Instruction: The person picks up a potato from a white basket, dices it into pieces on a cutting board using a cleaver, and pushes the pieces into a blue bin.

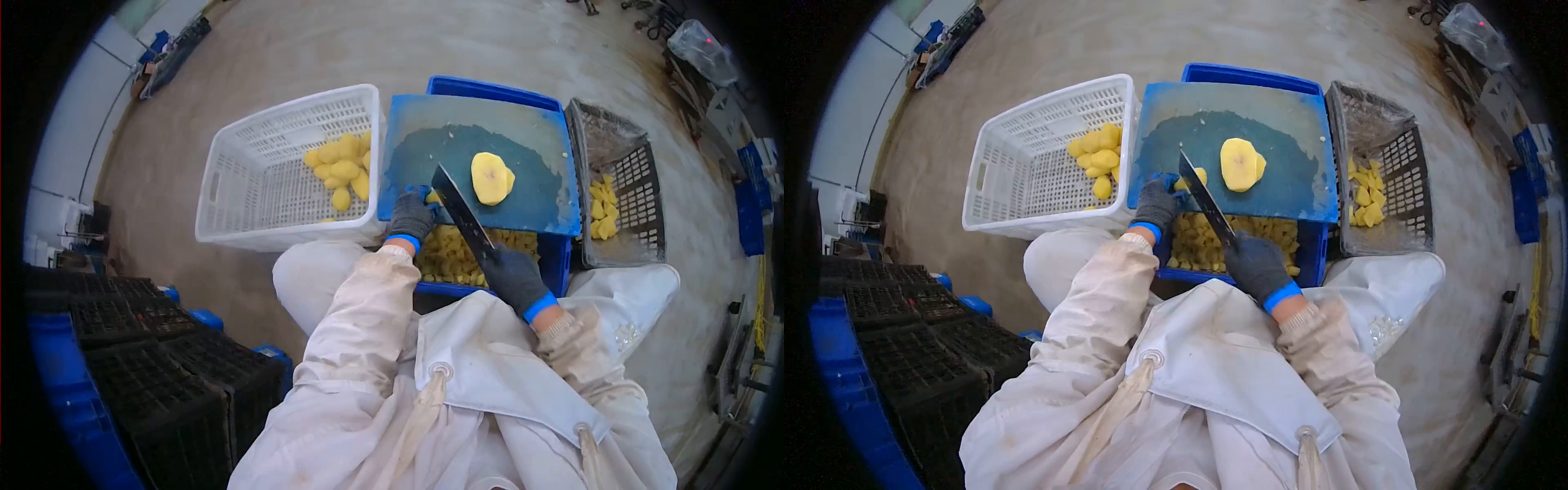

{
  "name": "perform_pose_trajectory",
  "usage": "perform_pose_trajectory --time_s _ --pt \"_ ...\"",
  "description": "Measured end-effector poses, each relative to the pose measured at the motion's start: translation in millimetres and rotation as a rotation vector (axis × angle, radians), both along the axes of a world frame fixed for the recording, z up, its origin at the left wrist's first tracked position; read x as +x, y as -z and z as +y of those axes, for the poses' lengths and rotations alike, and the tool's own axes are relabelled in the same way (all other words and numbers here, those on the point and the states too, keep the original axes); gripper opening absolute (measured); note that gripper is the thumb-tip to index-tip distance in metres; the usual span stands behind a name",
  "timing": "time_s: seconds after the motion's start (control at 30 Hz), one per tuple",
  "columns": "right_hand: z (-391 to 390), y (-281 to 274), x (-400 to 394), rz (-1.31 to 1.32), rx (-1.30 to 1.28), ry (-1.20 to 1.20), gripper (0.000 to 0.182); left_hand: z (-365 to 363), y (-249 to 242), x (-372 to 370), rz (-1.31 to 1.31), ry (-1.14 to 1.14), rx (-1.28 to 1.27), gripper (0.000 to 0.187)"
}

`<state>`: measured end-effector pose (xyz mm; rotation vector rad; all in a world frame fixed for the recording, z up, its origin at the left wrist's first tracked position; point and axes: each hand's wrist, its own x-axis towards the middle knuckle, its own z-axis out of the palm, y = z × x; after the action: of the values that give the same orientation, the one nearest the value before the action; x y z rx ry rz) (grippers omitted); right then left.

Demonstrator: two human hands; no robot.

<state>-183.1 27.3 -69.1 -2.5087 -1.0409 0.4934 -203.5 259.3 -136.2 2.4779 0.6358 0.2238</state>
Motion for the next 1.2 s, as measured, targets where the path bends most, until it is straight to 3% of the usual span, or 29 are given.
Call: perform_pose_trajectory --time_s 0.07,0.13,0.2,0.27,0.33,0.37,0.43,0.5,0.53,0.6,0.63,0.7,0.8,0.9,0.97,1.03,1.07,1.13,1.17,1.2 --pt "-20 -27 -4 0.038 0.055 0.097 0.029 2 2 6 -0.040 0.013 0.205 0.054" --pt "-45 -31 -10 0.094 0.093 0.194 0.028 7 -12 19 0.026 0.104 0.124 0.059" --pt "-68 -21 -1 0.163 0.336 0.298 0.020 5 -24 30 0.077 0.192 0.059 0.064" --pt "-85 -16 3 0.220 0.397 0.382 0.019 -9 -27 35 0.273 0.412 0.287 0.062" --pt "-97 -6 8 0.229 0.401 0.565 0.021 -35 -38 20 0.275 0.396 0.264 0.060" --pt "-96 -23 8 0.389 0.368 0.650 0.020 -45 -44 11 0.338 0.502 0.190 0.062" --pt "-102 -13 12 0.419 0.479 0.683 0.020 -53 -57 14 0.408 0.616 0.116 0.063" --pt "-108 -1 15 0.443 0.583 0.714 0.021 -57 -65 30 0.591 0.529 -0.138 0.074" --pt "-108 4 16 0.483 0.653 0.752 0.021 -62 -64 35 0.592 0.535 -0.135 0.074" --pt "-108 9 17 0.522 0.726 0.792 0.022 -76 -62 47 0.012 0.161 -0.160 0.089" --pt "-107 10 17 0.537 0.754 0.805 0.022 -85 -54 58 0.013 0.165 -0.157 0.089" --pt "-107 18 20 0.549 0.790 0.823 0.023 -98 -34 85 0.063 -0.002 0.152 0.099" --pt "-113 31 21 0.404 0.751 0.785 0.023 -83 -9 107 0.201 0.035 0.114 0.104" --pt "-112 22 22 0.352 0.625 0.750 0.023 -52 -6 94 0.096 0.079 -0.021 0.088" --pt "-110 12 22 0.488 0.623 0.788 0.022 -34 -8 79 0.010 0.100 -0.094 0.078" --pt "-112 27 23 0.409 0.660 0.751 0.022 -25 -31 62 -0.080 -0.070 -1.029 0.057" --pt "-112 35 23 0.327 0.691 0.717 0.021 -22 -41 56 -0.080 -0.080 -1.020 0.057" --pt "-105 21 20 0.398 0.714 0.721 0.021 -11 -54 39 -0.077 -0.290 -1.503 0.045" --pt "-102 11 19 0.455 0.730 0.738 0.020 1 -28 25 -0.251 0.126 -1.101 0.040" --pt "-99 4 17 0.464 0.733 0.728 0.020 17 -6 22 -0.254 0.116 -1.093 0.040"
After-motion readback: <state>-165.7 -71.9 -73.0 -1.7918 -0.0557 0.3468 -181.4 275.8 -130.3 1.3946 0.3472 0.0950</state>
